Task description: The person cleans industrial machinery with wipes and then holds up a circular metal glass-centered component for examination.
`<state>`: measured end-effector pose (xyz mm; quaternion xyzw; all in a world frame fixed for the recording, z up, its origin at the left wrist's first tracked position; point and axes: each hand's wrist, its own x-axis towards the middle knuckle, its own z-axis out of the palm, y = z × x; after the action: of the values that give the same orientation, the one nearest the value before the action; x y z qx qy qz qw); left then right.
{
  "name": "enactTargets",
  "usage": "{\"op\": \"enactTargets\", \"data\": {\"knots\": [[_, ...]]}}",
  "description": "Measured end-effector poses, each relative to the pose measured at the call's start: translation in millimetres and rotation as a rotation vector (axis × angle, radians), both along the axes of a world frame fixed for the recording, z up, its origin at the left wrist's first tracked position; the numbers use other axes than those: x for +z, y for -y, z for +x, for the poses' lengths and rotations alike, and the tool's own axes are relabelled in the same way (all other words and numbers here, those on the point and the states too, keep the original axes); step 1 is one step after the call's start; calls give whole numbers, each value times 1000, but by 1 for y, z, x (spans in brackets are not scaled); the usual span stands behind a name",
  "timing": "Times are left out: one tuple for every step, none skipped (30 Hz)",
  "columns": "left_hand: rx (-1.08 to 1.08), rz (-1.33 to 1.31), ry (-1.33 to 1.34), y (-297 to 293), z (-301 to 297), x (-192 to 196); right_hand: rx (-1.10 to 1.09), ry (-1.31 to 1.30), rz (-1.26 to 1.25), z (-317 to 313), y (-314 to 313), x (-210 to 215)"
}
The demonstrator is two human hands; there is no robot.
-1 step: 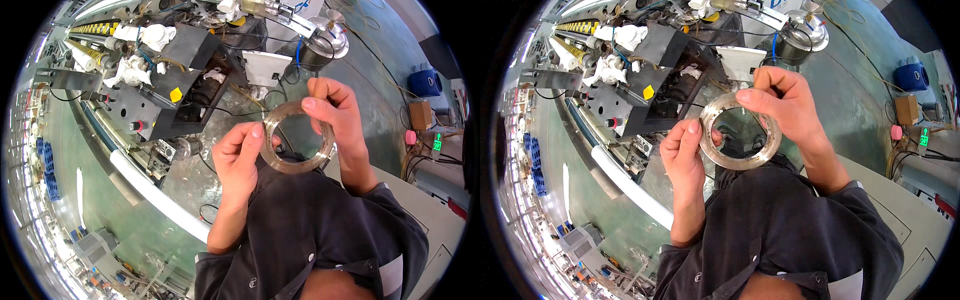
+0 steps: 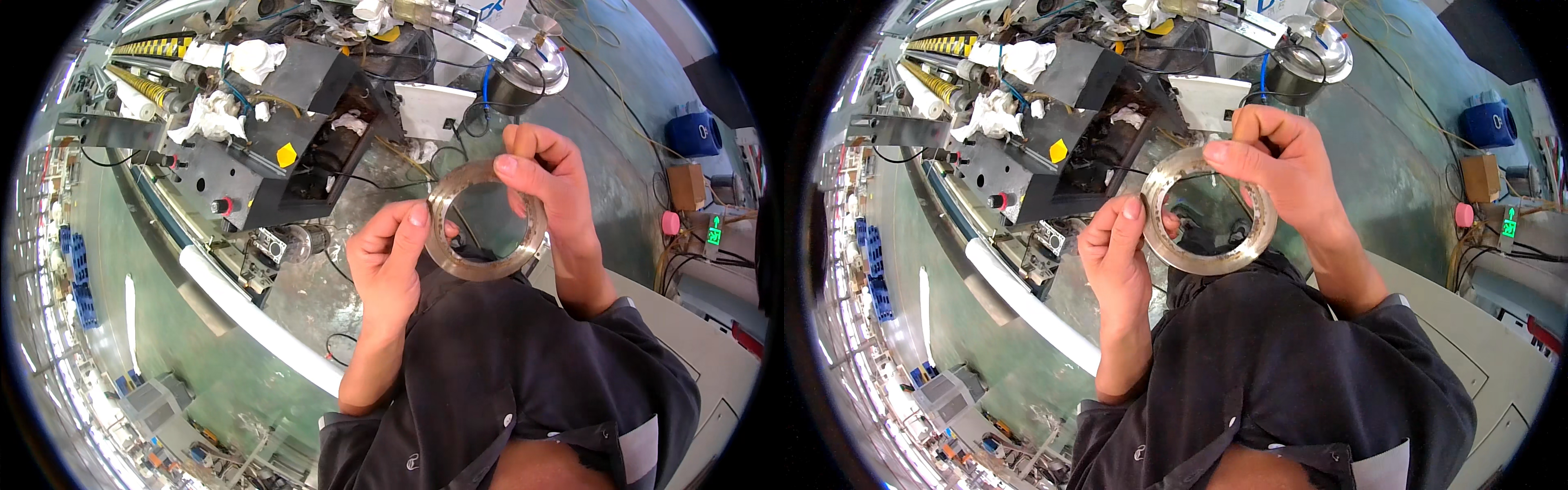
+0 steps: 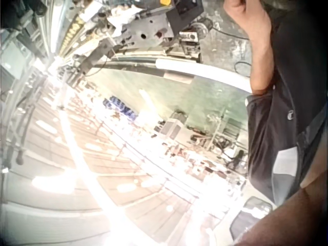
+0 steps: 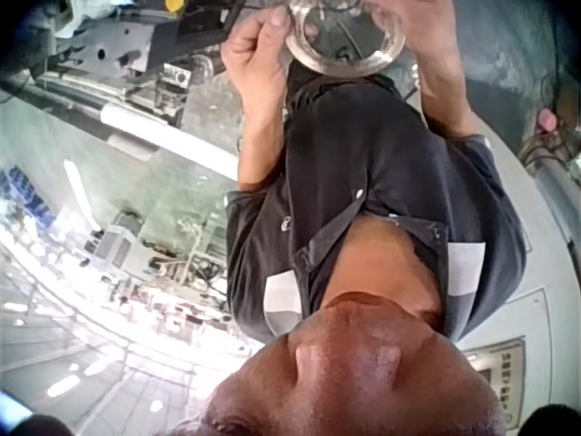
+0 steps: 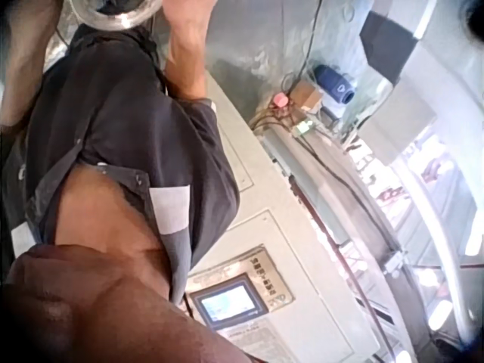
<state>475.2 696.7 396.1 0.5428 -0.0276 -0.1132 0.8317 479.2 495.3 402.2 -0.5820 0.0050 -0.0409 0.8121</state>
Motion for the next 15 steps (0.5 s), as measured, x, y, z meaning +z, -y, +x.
{"op": "enactTargets", "data": {"knots": [[3, -4, -2, 0, -1, -1, -15, -4, 24, 1, 1, -1], [6, -9, -3, 0, -3, -3, -30, -8, 48, 1, 1, -1], [9, 16, 11, -1, -4, -6, -50, -1, 79, 2, 2, -2], [12, 42, 24, -3, -6, -11, -70, 6, 110, 3, 3, -4], [16, 67, 38, -4, -7, -13, -89, 13, 140, 4, 3, -5], [5, 54, 40, -4, -9, -13, -104, 17, 150, 5, 4, -5], [-6, 40, 42, -4, -11, -13, -120, 21, 159, 5, 5, -6], [-17, 26, 45, -3, -13, -12, -135, 25, 168, 6, 6, -6], [-21, 17, 38, -3, -14, -12, -139, 31, 181, 7, 5, -7], [-24, 7, 32, -3, -16, -13, -143, 38, 194, 8, 5, -7], [-28, -3, 26, -3, -17, -13, -148, 44, 207, 8, 5, -8], [-25, -13, 27, -3, -17, -13, -149, 50, 216, 8, 5, -8], [-21, -23, 29, -3, -18, -13, -151, 55, 224, 8, 4, -9], [-17, -32, 30, -3, -19, -14, -152, 61, 233, 8, 3, -9], [-18, -49, 29, -2, -19, -14, -153, 64, 234, 8, 3, -9]]}}
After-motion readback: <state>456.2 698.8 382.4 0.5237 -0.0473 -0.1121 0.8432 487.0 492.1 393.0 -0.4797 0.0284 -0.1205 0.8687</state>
